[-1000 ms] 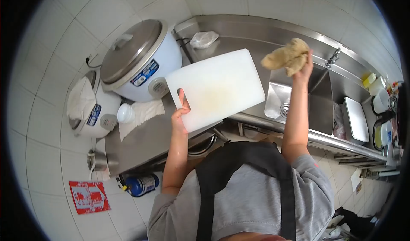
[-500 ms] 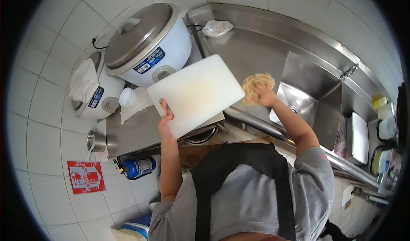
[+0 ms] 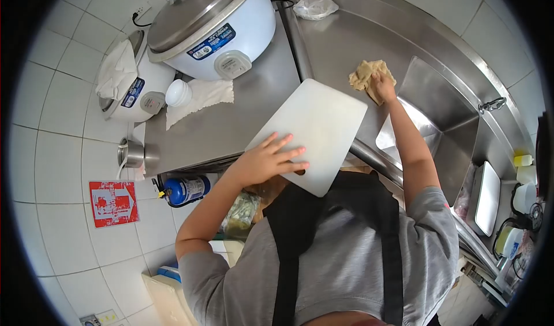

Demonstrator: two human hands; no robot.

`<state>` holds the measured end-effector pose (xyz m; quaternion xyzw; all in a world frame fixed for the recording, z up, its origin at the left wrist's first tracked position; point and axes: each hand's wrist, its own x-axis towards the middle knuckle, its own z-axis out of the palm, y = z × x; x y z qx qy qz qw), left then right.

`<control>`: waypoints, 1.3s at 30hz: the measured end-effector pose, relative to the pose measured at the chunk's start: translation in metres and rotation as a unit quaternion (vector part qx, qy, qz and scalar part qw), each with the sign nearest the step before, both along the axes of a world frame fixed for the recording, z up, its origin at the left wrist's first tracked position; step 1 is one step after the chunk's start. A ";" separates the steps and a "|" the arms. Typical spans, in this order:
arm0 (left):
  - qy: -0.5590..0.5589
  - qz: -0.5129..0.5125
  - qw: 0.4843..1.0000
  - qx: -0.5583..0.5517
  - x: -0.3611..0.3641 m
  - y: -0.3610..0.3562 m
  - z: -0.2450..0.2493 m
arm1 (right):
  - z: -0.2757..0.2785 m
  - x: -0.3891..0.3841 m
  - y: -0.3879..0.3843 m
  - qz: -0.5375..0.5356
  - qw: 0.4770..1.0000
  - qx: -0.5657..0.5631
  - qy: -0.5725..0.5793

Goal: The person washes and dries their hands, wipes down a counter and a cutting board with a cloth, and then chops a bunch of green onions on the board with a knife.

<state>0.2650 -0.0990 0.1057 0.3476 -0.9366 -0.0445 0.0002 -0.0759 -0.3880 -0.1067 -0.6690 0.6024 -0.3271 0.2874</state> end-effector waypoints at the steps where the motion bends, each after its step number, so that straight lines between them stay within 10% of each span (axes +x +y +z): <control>1: 0.014 0.012 1.000 0.010 0.004 -0.006 -0.001 | 0.005 -0.002 -0.004 -0.016 0.998 0.042 -0.043; 4: 0.027 0.024 0.999 0.018 0.003 -0.020 0.004 | 0.017 -0.012 -0.010 -0.067 0.972 0.120 -0.193; 6: 0.065 0.034 0.997 0.015 -0.003 -0.032 0.004 | 0.035 -0.023 -0.007 -0.050 0.793 0.143 -0.590; 8: 0.183 0.065 0.979 0.062 -0.009 -0.050 0.001 | 0.062 -0.042 0.007 -0.054 0.755 0.131 -0.640; 12: 0.462 0.292 0.808 0.221 -0.012 -0.082 -0.020 | 0.109 -0.077 0.032 0.011 0.683 0.108 -0.722; 14: 0.656 0.306 0.636 0.268 -0.010 -0.091 -0.012 | 0.120 -0.094 0.040 0.110 0.675 0.104 -0.722; 16: 0.694 0.315 0.579 0.292 0.014 -0.091 -0.033 | 0.147 -0.095 0.064 0.092 0.709 0.080 -0.694; 20: 0.729 0.399 0.489 0.266 0.086 -0.065 -0.101 | 0.171 -0.087 0.088 0.151 0.972 0.015 -0.178; 24: 0.612 0.545 0.545 0.178 0.112 -0.042 -0.106 | 0.195 -0.061 0.104 0.153 0.987 0.020 -0.035; 26: 0.219 0.586 0.735 -0.261 0.112 -0.048 -0.111 | 0.209 -0.050 0.109 0.164 0.983 0.062 -0.044; 31: 0.528 0.270 0.796 0.122 -0.028 -0.092 -0.053 | 0.238 -0.008 0.123 0.331 0.922 0.096 -0.174; 34: 0.494 0.134 0.856 0.070 -0.103 -0.121 -0.040 | 0.267 -0.001 0.125 0.410 0.882 0.118 -0.198; 36: 0.473 -0.003 0.810 0.346 -0.125 -0.142 -0.032 | 0.284 -0.011 0.128 0.427 0.872 0.137 -0.194; 39: 0.316 0.086 0.814 0.479 -0.133 -0.157 -0.032 | 0.301 -0.039 0.132 0.387 0.908 0.022 -0.161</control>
